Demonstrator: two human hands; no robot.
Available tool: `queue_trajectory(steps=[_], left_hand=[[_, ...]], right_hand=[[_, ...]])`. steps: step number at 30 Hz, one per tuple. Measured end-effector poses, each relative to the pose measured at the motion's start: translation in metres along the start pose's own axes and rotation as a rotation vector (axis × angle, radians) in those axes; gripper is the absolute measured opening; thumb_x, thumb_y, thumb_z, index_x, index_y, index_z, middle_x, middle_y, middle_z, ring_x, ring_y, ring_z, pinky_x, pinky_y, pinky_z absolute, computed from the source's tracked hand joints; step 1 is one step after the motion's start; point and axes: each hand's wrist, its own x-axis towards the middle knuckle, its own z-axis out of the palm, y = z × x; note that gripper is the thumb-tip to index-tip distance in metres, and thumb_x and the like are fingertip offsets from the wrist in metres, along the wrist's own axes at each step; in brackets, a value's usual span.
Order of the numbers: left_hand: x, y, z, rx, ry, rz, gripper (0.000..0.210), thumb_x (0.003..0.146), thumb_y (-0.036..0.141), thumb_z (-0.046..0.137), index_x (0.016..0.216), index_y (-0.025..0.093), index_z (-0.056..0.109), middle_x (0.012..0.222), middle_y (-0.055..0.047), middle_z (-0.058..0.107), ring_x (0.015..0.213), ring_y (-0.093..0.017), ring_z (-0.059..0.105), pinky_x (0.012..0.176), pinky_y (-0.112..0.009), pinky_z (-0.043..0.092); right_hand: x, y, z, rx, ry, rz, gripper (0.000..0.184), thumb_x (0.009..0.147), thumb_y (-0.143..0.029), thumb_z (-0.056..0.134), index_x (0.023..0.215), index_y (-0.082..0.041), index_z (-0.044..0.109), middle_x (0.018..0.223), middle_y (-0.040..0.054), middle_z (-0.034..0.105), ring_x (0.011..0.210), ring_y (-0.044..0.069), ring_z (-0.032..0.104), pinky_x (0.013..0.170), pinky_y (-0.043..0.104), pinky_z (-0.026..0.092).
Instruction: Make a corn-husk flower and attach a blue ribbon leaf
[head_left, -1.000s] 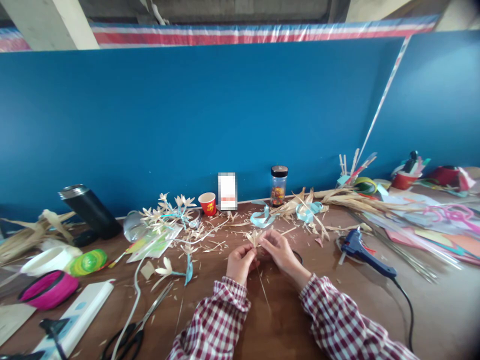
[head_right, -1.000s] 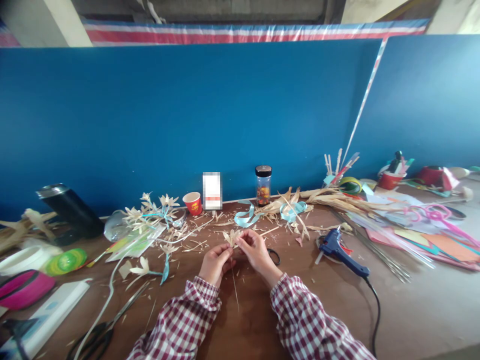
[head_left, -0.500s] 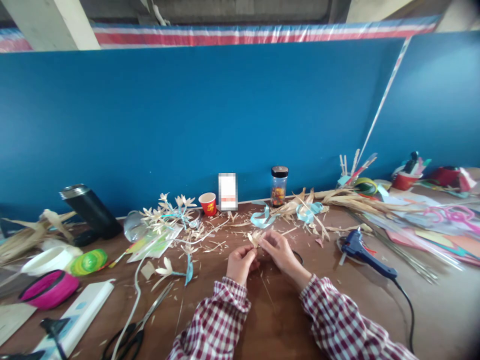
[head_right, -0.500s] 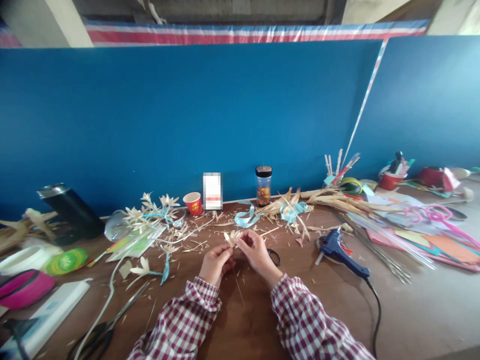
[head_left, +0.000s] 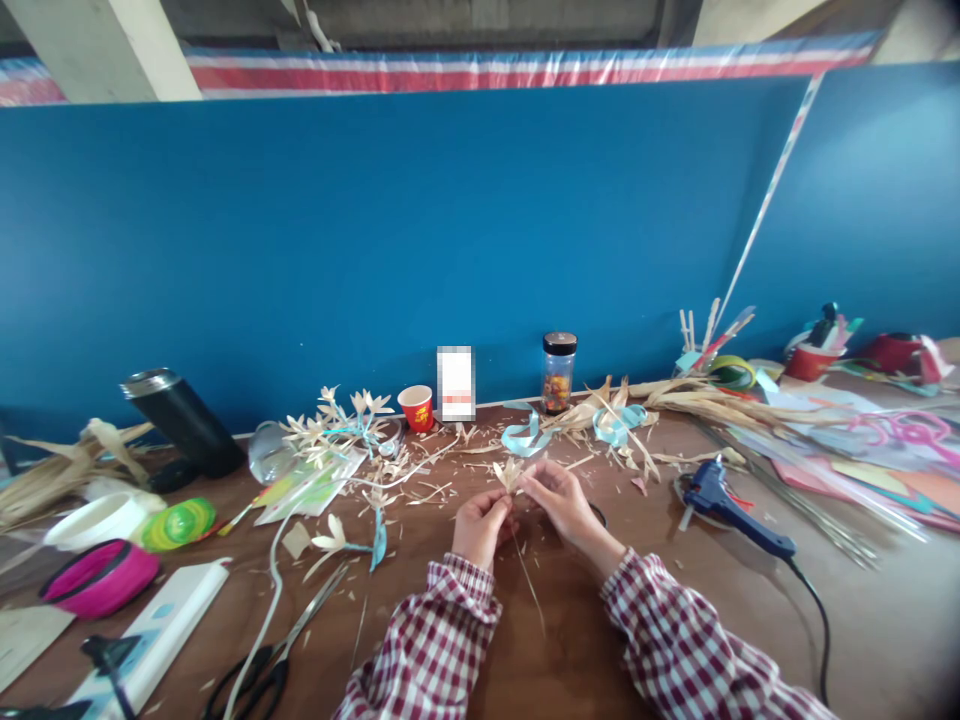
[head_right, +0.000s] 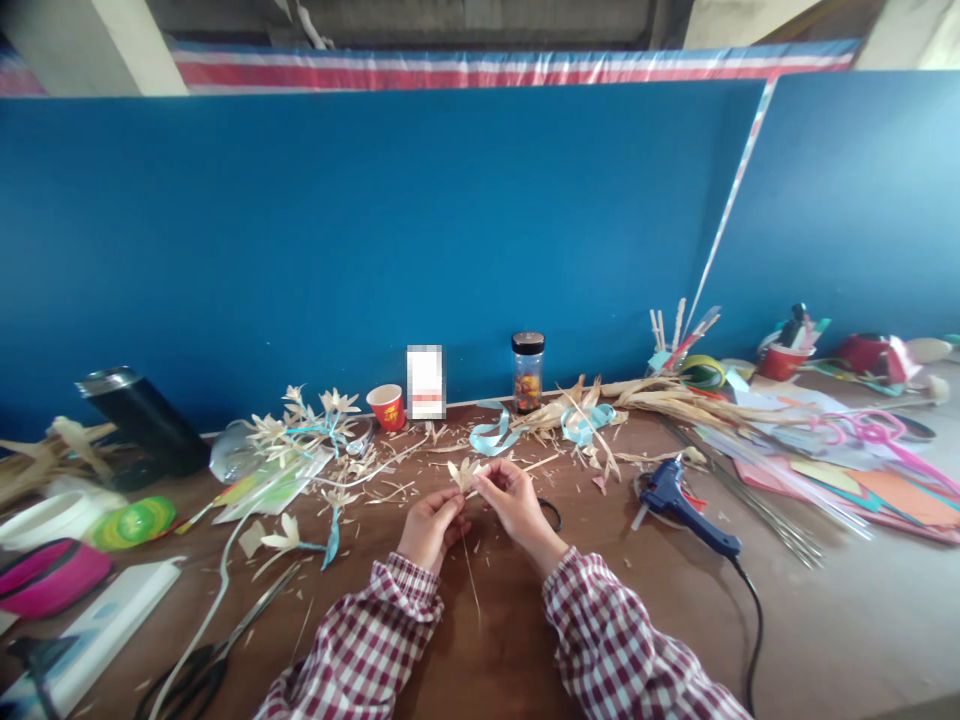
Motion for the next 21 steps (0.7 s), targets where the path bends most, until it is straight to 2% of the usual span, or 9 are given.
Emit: queue_trajectory(steps=[8,21], left_hand=[[-0.0004,0.0005,0.001,0.018,0.001,0.007,0.021,0.054,0.022,0.077,0.071,0.012,0.067,0.055,0.002,0.057,0.046,-0.006,0.049,0.049,-0.022,0.049],[0.0044,-0.0059,-0.0032,0.109,-0.012,0.021,0.02,0.057,0.024,0.074,0.072,0.013,0.067,0.054,0.002,0.057,0.046,-0.007,0.049,0.048,-0.023,0.049]], right_hand=[[0.0011,0.0018,-0.0018,-0.087,0.006,-0.049,0.024,0.067,-0.039,0.068,0.069,-0.018,0.056,0.061,-0.0033,0.049,0.054,0.01,0.04,0.051,0.023,0.031],[0.0,0.0013,-0.0009,-0.19,-0.001,-0.049,0.028,0.068,-0.043,0.065,0.069,-0.018,0.052,0.057,-0.0041,0.049,0.052,0.01,0.042,0.05,0.022,0.033]])
